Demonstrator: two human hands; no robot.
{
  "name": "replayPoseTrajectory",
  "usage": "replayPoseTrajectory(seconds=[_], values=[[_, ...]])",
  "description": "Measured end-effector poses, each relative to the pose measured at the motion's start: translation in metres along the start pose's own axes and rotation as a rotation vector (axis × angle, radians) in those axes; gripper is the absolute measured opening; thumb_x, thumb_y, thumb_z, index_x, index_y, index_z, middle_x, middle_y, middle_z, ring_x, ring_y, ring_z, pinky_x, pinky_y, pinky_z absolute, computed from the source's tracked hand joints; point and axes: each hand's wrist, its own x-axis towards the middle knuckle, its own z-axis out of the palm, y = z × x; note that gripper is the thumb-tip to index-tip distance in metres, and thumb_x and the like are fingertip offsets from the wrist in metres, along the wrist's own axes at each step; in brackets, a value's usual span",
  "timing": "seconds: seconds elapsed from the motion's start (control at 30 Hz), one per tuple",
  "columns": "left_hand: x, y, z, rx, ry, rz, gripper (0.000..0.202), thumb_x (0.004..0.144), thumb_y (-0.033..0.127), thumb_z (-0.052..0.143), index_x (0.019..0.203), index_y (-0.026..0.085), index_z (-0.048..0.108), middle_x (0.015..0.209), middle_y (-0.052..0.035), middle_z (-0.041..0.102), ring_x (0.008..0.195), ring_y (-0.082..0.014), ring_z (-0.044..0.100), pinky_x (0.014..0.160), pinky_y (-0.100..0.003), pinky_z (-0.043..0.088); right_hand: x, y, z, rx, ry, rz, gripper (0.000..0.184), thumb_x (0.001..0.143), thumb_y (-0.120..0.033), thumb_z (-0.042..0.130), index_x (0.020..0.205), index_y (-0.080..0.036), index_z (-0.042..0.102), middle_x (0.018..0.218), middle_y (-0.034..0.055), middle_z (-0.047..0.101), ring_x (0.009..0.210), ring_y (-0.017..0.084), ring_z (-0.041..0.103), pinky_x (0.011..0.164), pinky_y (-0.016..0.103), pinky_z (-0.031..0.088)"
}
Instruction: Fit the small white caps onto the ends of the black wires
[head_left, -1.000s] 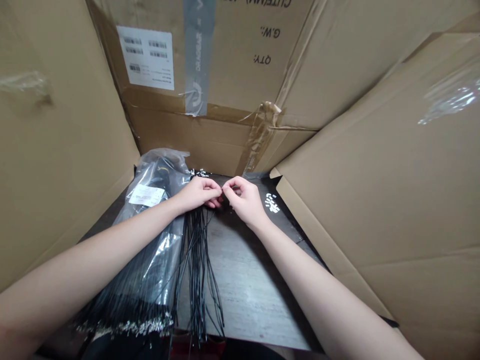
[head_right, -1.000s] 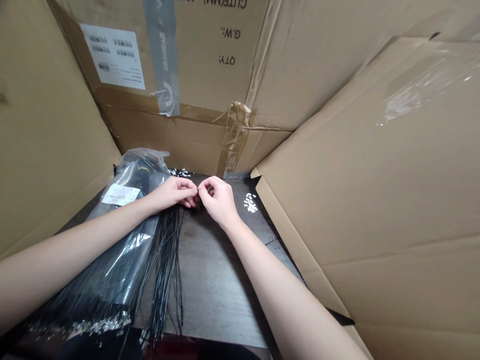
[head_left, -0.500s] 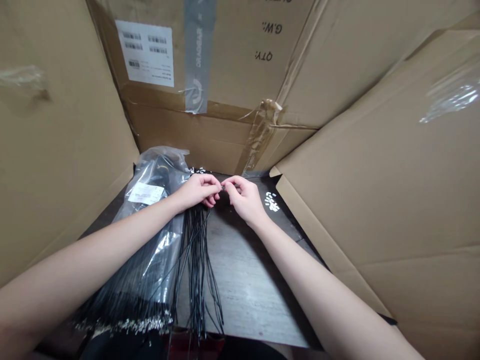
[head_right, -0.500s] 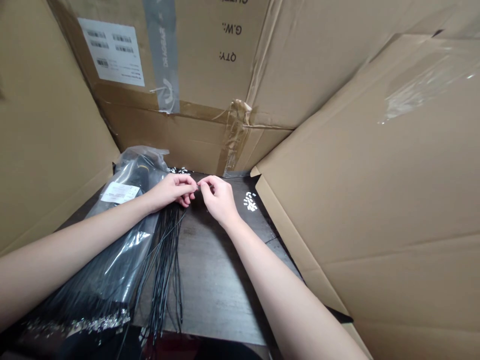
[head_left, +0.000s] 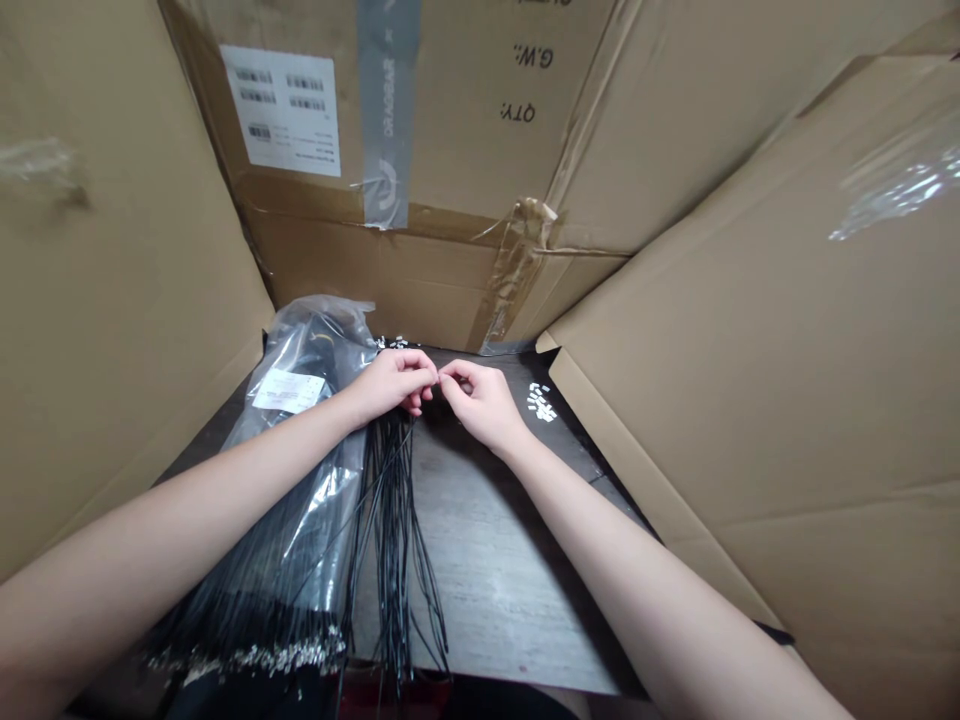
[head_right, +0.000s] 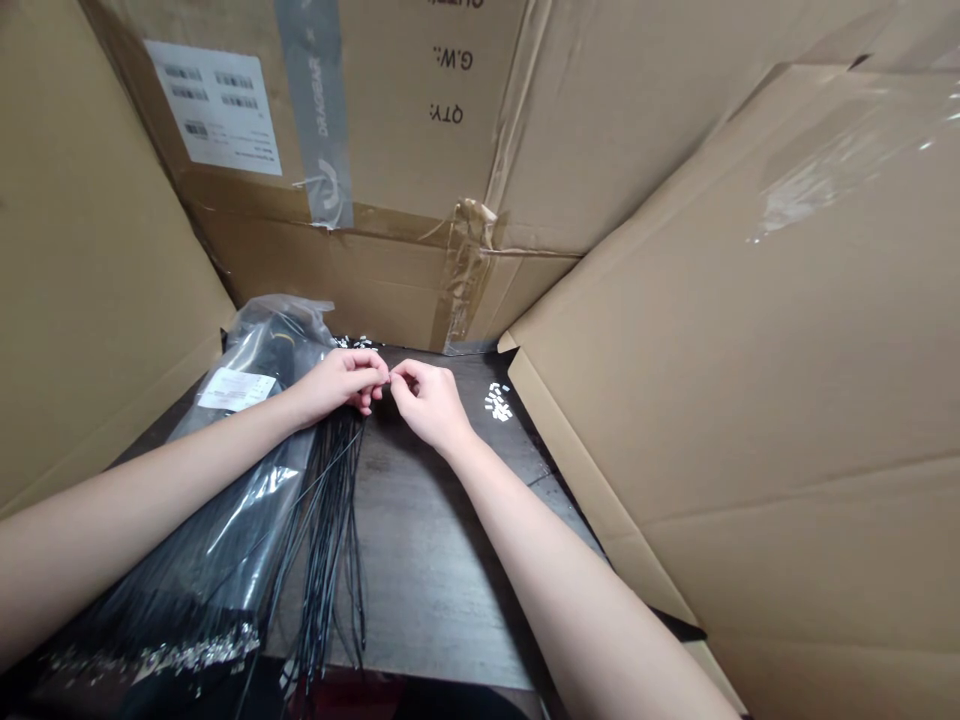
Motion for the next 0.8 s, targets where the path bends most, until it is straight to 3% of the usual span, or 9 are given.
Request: replayPoseTrajectory(seconds=[0.1,0.2,0.43,0.67,0.8], values=[[0.001,-0.002,-0.001,0.003,-0.006,0.008,0.009,0.078,0.011,0.056,0.071,0.012,0.06,0.056,0.0031,0.058,0.043,-0.0055,0.052,0.043,-0.017,0.05,0.0,-0.002,-0.001,-0.083,-0.014,-0.016,0.024,0.084,-0.028,0.05,0.075,-0.017,0.069,0.056,-0.0014,0.058,0.052,0.012,0.047,0.056,0.024,0.037],[0.002,-0.002,-0.001,0.018,-0.022,-0.005,0.01,0.078,0.009,0.055,0.07,0.012,0.061,0.055,0.003,0.058,0.042,-0.0053,0.052,0.043,-0.016,0.049,0.0,-0.008,-0.004,-0.305,-0.023,-0.017,0.022,0.085,-0.024,0.05,0.077,-0.019,0.07,0.065,0.001,0.065,0.059,0.014,0.054,0.061,0.025,0.038],[0.001,0.001,0.003,0.017,-0.014,-0.067,0.012,0.078,0.007,0.057,0.068,0.012,0.06,0.053,0.0033,0.058,0.042,-0.0046,0.05,0.044,-0.016,0.05,0.0,-0.02,-0.025,-0.852,0.042,0.289,0.027,0.091,-0.025,0.045,0.094,-0.019,0.071,0.099,0.013,0.07,0.084,0.025,0.068,0.069,0.031,0.046],[-0.001,0.006,0.005,0.022,0.001,-0.095,0.014,0.079,0.004,0.056,0.067,0.011,0.06,0.052,0.0028,0.058,0.043,-0.0044,0.049,0.044,-0.015,0.049,0.006,-0.016,-0.058,-0.959,0.024,0.601,0.036,0.083,-0.005,0.047,0.11,-0.014,0.069,0.113,0.0203,0.066,0.102,0.032,0.068,0.081,0.038,0.051],[-0.001,0.005,0.004,0.027,-0.008,-0.09,0.013,0.079,0.005,0.057,0.067,0.011,0.061,0.053,0.0026,0.058,0.043,-0.0044,0.049,0.045,-0.016,0.049,0.008,-0.011,-0.063,-0.933,0.014,0.666,0.038,0.081,-0.003,0.05,0.111,-0.014,0.071,0.111,0.0229,0.066,0.101,0.034,0.068,0.079,0.041,0.052]])
